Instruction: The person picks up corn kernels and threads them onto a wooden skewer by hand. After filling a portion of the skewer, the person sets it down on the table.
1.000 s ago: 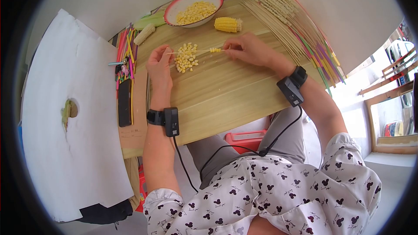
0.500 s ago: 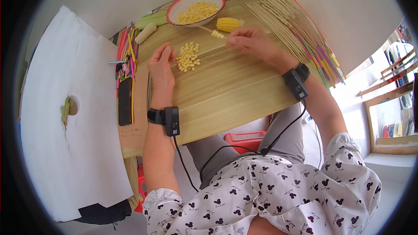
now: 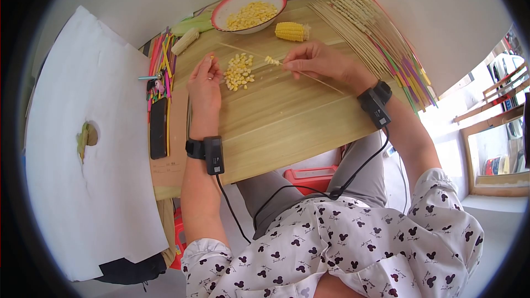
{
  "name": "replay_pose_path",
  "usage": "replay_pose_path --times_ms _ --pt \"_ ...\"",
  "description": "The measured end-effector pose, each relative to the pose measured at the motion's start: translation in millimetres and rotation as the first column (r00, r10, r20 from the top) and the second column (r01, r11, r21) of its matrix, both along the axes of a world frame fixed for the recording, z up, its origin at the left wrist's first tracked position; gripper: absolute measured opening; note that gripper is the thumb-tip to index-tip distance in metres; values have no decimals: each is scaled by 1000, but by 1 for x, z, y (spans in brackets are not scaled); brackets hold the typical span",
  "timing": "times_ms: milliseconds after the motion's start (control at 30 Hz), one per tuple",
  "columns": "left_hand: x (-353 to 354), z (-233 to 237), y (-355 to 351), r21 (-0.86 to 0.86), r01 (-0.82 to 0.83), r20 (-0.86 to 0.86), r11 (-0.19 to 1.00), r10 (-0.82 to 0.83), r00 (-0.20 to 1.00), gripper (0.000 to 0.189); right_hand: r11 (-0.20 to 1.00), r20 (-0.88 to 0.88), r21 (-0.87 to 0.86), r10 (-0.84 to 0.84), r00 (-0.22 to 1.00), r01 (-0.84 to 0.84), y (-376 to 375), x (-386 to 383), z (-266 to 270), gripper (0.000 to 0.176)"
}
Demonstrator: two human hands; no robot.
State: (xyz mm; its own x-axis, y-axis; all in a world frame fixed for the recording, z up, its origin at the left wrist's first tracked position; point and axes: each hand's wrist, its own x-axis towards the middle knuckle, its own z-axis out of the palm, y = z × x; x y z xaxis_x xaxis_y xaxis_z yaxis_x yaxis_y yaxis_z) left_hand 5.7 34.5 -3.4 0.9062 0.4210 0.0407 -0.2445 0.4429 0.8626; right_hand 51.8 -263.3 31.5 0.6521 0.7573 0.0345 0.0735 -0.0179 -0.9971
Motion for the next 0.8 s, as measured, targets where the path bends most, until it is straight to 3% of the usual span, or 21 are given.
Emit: replay_pose_path --times_ms 67,233,367,467,533,567,667,733,800 --pt "1 0 3 -38 13 2 999 -13 1000 28 998 9 -37 44 999 -44 0 1 -3 15" --pt "1 0 4 -121 48 -5 991 -49 999 29 992 185 -119 -4 983 27 0 9 -16 16" --pt "2 -2 4 -124 65 -6 990 -67 998 28 988 202 -145 -22 979 52 0 9 -16 17" --pt "3 -4 4 -102 63 -10 993 -65 998 27 989 161 -132 -51 986 73 1 4 -11 17" --pt "4 -7 6 -62 48 -18 997 -49 999 27 995 -3 72 -72 997 72 2 0 -10 17" --pt "4 -7 5 -63 48 -18 997 -49 999 27 995 -3 71 -72 997 73 1 -1 -7 17" --pt "4 -7 3 -84 43 -22 995 -45 999 25 1000 40 -4 -7 999 8 -1 -1 0 18" --pt "5 -9 4 -142 64 -14 988 -67 998 23 984 128 -171 63 990 -40 1 3 -9 19" --pt "5 -11 6 -167 89 -2 982 -91 996 21 983 163 -181 55 985 -25 4 6 -16 20"
